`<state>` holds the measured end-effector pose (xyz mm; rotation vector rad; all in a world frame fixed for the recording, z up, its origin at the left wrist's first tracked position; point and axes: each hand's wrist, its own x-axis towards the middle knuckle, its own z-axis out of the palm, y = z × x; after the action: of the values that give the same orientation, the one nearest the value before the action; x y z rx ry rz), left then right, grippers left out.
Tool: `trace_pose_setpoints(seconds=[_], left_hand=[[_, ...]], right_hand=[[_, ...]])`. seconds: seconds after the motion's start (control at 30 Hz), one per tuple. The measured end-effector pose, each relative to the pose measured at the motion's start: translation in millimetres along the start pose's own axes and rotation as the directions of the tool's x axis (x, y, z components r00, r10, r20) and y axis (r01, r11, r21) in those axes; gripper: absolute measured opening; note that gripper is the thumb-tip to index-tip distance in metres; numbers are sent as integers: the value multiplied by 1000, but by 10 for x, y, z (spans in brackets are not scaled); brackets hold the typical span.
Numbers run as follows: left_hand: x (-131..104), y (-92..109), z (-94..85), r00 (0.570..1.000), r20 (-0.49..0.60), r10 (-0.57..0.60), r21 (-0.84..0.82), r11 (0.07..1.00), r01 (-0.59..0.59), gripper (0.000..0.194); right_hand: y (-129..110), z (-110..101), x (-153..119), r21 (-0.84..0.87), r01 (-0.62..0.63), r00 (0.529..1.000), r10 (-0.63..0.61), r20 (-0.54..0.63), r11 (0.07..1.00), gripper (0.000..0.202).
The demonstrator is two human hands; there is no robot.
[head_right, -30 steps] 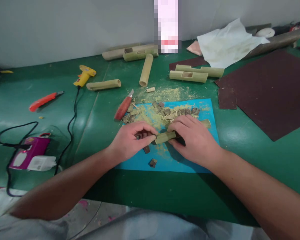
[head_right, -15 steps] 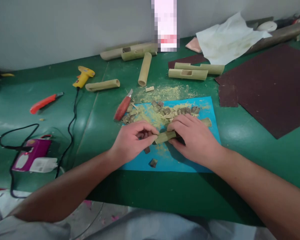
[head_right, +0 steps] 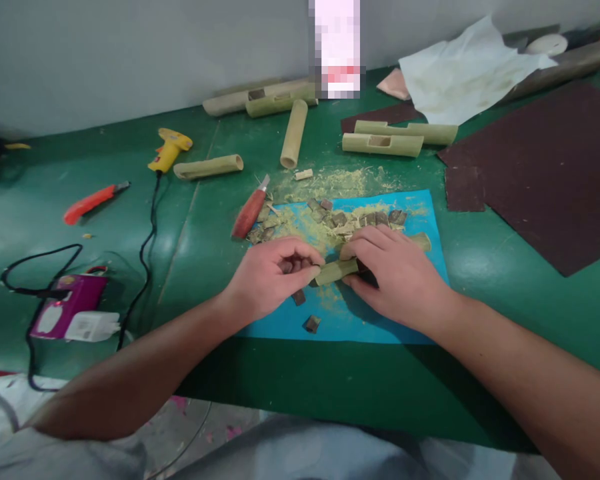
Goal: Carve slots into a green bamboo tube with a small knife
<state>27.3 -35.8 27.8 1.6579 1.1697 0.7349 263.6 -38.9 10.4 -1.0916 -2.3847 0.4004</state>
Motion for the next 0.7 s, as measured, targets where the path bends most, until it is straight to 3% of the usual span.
trace_pose_setpoints(seconds=[0.43, 0.7], left_hand=[[11, 90, -42, 993, 52, -102, -3, 995, 102, 15], [27, 75, -41, 992, 83, -97, -43, 994, 100, 24]], right_hand=[[-19, -7, 17, 7, -14, 1000, 13, 15, 1000, 11], [-13, -13, 30, 2, -8, 1000, 8, 15, 1000, 11]])
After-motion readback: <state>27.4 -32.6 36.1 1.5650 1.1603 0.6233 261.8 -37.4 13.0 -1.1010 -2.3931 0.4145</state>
